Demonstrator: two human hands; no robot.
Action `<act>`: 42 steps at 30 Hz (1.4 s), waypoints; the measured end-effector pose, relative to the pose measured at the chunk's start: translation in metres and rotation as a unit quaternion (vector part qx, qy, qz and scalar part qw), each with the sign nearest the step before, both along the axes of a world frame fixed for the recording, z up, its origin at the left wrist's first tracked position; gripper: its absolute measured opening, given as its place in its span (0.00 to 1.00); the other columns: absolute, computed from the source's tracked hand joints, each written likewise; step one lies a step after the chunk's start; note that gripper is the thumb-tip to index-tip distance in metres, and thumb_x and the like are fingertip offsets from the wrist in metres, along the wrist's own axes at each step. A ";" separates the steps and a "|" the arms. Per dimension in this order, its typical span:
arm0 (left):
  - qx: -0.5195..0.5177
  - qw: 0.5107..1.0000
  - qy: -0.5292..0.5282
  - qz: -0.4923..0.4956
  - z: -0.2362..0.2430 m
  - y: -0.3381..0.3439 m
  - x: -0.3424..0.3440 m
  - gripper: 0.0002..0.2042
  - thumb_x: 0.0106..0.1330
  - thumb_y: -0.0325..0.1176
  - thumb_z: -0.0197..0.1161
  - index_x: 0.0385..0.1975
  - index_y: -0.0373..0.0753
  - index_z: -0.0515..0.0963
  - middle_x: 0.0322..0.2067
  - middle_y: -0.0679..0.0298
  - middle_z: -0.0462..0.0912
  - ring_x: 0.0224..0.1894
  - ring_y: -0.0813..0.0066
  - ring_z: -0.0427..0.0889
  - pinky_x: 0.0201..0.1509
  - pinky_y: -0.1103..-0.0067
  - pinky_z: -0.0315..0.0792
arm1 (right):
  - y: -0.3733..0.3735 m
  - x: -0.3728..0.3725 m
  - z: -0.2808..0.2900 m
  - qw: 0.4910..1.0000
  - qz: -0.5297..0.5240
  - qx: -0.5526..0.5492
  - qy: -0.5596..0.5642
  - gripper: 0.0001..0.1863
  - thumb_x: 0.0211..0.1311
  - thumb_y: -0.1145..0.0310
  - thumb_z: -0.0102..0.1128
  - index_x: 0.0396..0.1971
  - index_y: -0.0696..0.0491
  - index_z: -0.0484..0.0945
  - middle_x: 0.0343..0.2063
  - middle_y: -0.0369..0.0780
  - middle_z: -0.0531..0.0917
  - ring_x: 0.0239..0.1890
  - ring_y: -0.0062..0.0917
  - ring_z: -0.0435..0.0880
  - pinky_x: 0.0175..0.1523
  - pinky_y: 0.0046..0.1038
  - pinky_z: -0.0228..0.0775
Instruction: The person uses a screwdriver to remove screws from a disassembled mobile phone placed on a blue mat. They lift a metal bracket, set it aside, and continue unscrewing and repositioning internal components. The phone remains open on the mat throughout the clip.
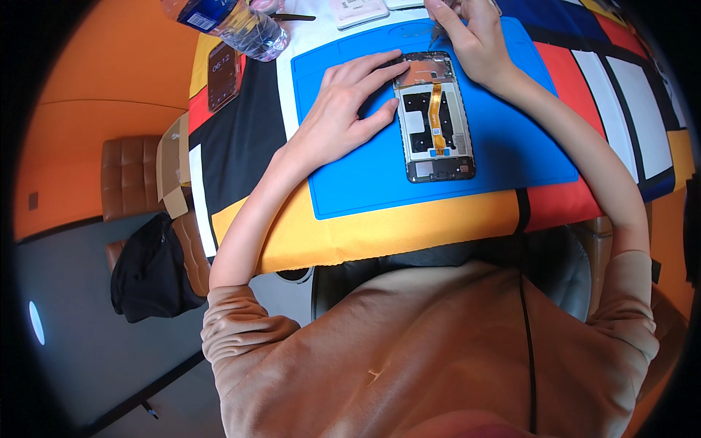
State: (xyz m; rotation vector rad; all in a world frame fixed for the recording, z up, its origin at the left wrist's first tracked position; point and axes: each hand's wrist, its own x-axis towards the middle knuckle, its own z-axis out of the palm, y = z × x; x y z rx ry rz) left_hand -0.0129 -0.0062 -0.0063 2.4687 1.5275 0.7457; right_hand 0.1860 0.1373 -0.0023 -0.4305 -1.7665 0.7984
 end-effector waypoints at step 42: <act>0.007 1.000 0.012 0.001 0.000 0.000 0.000 0.25 0.73 0.46 0.56 0.66 0.42 0.75 0.69 0.58 0.71 0.69 0.59 0.69 0.73 0.66 0.57 | 0.012 0.006 0.033 0.954 0.070 0.220 -0.191 0.13 0.63 0.71 0.55 0.46 0.55 0.70 0.36 0.44 0.74 0.42 0.36 0.76 0.50 0.37 0.68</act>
